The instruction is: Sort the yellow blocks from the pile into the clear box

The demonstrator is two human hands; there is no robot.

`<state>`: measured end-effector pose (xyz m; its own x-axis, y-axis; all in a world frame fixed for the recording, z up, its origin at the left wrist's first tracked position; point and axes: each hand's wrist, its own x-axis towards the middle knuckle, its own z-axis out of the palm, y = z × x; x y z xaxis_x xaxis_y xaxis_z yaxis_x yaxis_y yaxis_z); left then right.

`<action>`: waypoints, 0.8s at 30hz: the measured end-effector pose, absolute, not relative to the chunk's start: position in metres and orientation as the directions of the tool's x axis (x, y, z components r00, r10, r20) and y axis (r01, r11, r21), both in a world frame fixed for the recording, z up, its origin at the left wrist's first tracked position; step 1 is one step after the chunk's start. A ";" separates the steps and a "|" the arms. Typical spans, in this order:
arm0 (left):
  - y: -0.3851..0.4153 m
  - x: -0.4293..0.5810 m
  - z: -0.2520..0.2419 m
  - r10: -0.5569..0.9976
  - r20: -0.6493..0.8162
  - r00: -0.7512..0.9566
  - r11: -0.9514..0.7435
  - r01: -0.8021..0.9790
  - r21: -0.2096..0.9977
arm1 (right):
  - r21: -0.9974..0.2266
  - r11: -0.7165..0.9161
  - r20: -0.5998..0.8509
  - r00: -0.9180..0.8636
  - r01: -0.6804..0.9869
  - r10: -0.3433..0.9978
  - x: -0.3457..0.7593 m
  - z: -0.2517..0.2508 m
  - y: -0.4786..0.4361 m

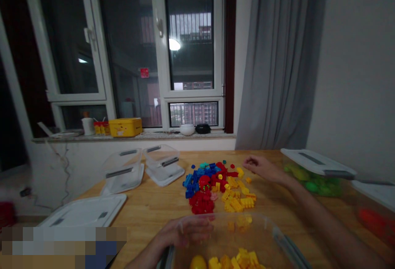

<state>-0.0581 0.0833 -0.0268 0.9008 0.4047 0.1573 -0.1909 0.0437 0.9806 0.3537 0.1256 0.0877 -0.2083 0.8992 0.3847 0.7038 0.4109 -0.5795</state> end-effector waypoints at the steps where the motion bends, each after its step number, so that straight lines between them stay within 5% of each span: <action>1: 0.084 -0.058 -0.027 0.411 0.147 0.900 0.049 -0.182 0.982 | -0.570 0.387 0.369 -0.195 0.725 0.909 0.359 0.078 0.133; 11: 0.085 -0.059 -0.027 0.399 0.129 0.908 0.030 -0.154 0.988 | -0.484 0.251 0.272 -0.129 0.838 0.954 0.382 0.011 0.147; 24: 0.085 -0.059 -0.027 0.378 0.156 0.912 0.007 -0.171 0.985 | -0.471 0.258 0.162 -0.205 0.844 0.965 0.387 -0.010 0.160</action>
